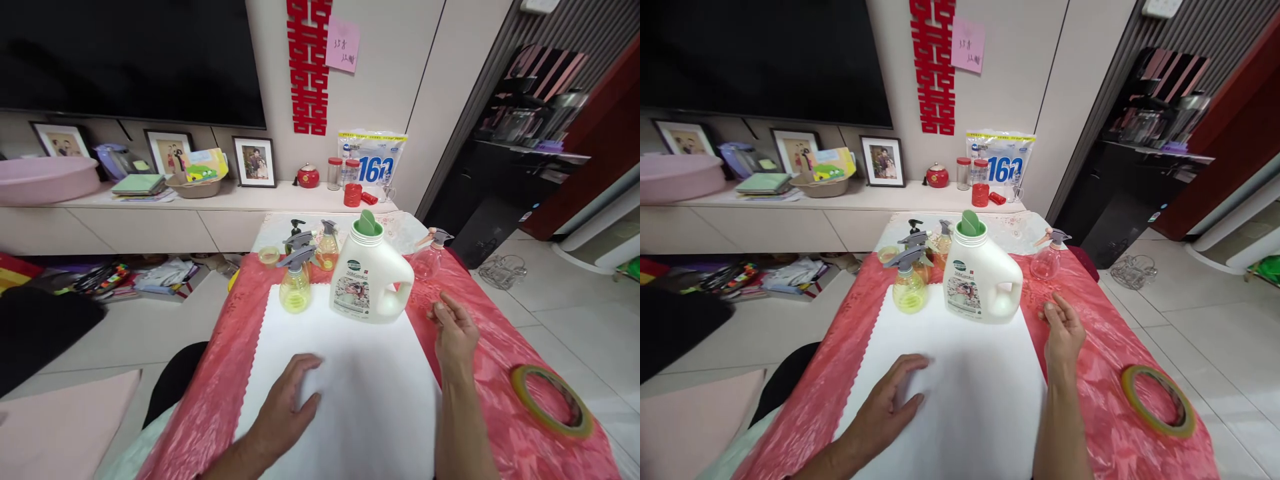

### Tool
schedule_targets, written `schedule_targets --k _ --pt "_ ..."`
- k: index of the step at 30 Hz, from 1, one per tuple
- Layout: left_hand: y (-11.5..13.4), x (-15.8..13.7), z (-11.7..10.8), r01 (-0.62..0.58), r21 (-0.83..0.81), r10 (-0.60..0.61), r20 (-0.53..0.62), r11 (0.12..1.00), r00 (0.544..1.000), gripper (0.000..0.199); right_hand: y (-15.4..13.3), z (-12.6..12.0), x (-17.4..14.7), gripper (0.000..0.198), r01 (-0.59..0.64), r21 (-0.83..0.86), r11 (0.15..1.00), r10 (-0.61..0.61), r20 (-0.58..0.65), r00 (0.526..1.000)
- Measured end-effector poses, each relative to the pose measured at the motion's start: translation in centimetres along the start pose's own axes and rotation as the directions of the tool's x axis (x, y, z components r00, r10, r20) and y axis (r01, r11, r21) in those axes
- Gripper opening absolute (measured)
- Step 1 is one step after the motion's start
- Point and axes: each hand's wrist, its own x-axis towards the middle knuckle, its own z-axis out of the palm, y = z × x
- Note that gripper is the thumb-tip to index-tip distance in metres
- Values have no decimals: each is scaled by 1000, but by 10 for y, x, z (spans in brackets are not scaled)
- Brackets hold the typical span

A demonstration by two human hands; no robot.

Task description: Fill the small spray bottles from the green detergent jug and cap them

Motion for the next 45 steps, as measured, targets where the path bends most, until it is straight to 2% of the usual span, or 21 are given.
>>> schedule_targets --k 2,5,8,11,14,22,25,30,33,38,45 --pt "5 6 -9 64 -32 -64 -3 997 998 41 2 -2 2 73 -13 16 1000 13 -22 1000" --pt "9 24 -26 148 -65 -155 -136 987 978 41 0 -2 4 70 1 55 998 3 -72 997" --pt "2 47 -43 180 -75 -194 -348 981 917 56 1 -1 6 67 -5 88 996 13 -88 996" --pt "-7 72 -54 171 -103 -199 -449 980 871 73 5 -1 7 64 -18 107 994 28 -89 996" --pt "-12 95 -58 162 -145 -210 -442 976 872 89 8 -3 8 63 -21 112 993 31 -87 996" --pt "-23 138 -48 171 -201 -233 -349 965 908 108 14 -5 9 64 -20 113 993 27 -57 998" --pt "-29 145 -43 198 -214 -262 -334 957 905 106 10 -3 7 62 -22 119 993 29 -64 998" --pt "-23 141 -42 257 -192 -309 -328 947 893 81 7 0 7 56 -32 112 993 39 -60 997" --pt "-11 129 -42 274 -185 -324 -359 944 875 79 8 -1 8 56 -30 111 993 38 -67 997" --pt "11 95 -35 326 -241 -393 -326 914 860 79 3 1 5 57 -13 114 993 23 -83 996" --pt "20 53 -12 288 -385 -389 -216 877 896 80 -30 12 -9 43 141 139 980 -133 -69 989"
